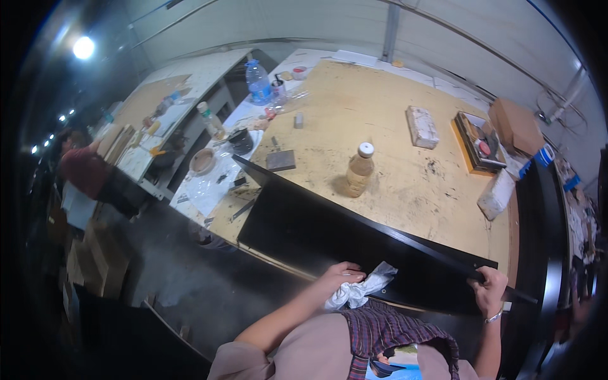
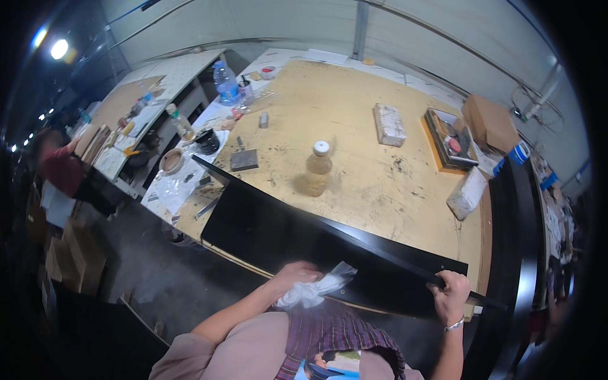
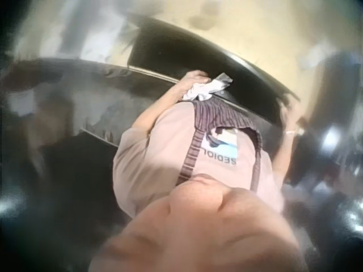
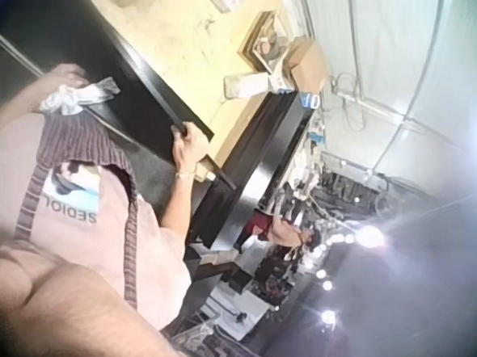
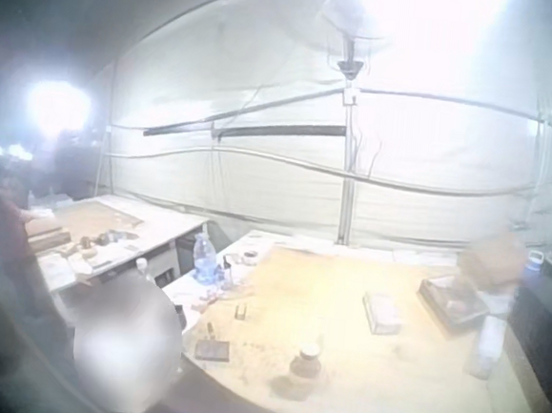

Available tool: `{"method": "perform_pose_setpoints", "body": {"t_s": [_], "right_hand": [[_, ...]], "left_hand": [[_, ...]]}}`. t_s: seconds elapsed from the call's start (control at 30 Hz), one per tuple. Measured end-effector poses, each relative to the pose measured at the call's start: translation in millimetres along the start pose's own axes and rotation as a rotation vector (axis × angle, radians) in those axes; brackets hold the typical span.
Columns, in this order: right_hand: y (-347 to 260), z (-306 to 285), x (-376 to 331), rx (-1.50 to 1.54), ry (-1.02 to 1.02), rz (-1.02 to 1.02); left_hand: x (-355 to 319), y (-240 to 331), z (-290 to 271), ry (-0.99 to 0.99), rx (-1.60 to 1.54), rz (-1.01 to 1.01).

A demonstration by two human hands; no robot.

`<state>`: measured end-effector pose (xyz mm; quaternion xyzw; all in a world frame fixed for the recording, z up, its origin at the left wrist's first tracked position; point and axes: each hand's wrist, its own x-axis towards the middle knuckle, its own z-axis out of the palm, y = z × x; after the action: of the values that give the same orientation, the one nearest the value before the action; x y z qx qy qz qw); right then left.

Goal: The person wipes a long black wooden panel with a white cloth, repeatedly applying liquid from a bottle and spreading it across the surface. The person flips the panel to clean both sides and continues wiping until the end of the clip.

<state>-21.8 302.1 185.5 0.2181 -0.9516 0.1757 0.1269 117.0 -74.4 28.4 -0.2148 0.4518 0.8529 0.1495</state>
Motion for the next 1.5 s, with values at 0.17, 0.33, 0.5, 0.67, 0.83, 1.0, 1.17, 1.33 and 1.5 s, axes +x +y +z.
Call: {"method": "perform_pose_setpoints", "body": {"t_s": [0.17,0.33,0.5,0.67,0.83,1.0,1.17,1.33,1.5], "right_hand": [[-63,-52,1,-0.095,-0.151,0.013],[-89,-76,-9,-0.076,-0.287,0.116],[-102,-97,-9,-0.179,-0.261,0.081],[-78,-105,-53,-0.081,-0.183,0.255],[-26,-110,-101,0.155,-0.041,0.519],[47,-128,-133,0.218,0.040,0.835],[155,-162,-163,0.303,0.221,0.942],[303,-192,-182,0.575,0.367,1.038],[407,-216,-170,0.468,0.373,1.158]], "left_hand": [[21,-2,-6,-0.211,0.048,-0.024],[48,-46,-49,-0.076,0.267,-0.153],[48,-68,-124,-0.017,0.580,-0.020],[2,-12,-59,-0.252,0.288,0.262],[-26,55,55,-0.260,0.571,0.295],[20,55,147,-0.287,0.616,0.299],[83,36,306,-0.328,0.407,0.223],[149,17,465,-0.446,0.544,0.261],[235,-19,573,-0.513,0.526,0.116]]}}
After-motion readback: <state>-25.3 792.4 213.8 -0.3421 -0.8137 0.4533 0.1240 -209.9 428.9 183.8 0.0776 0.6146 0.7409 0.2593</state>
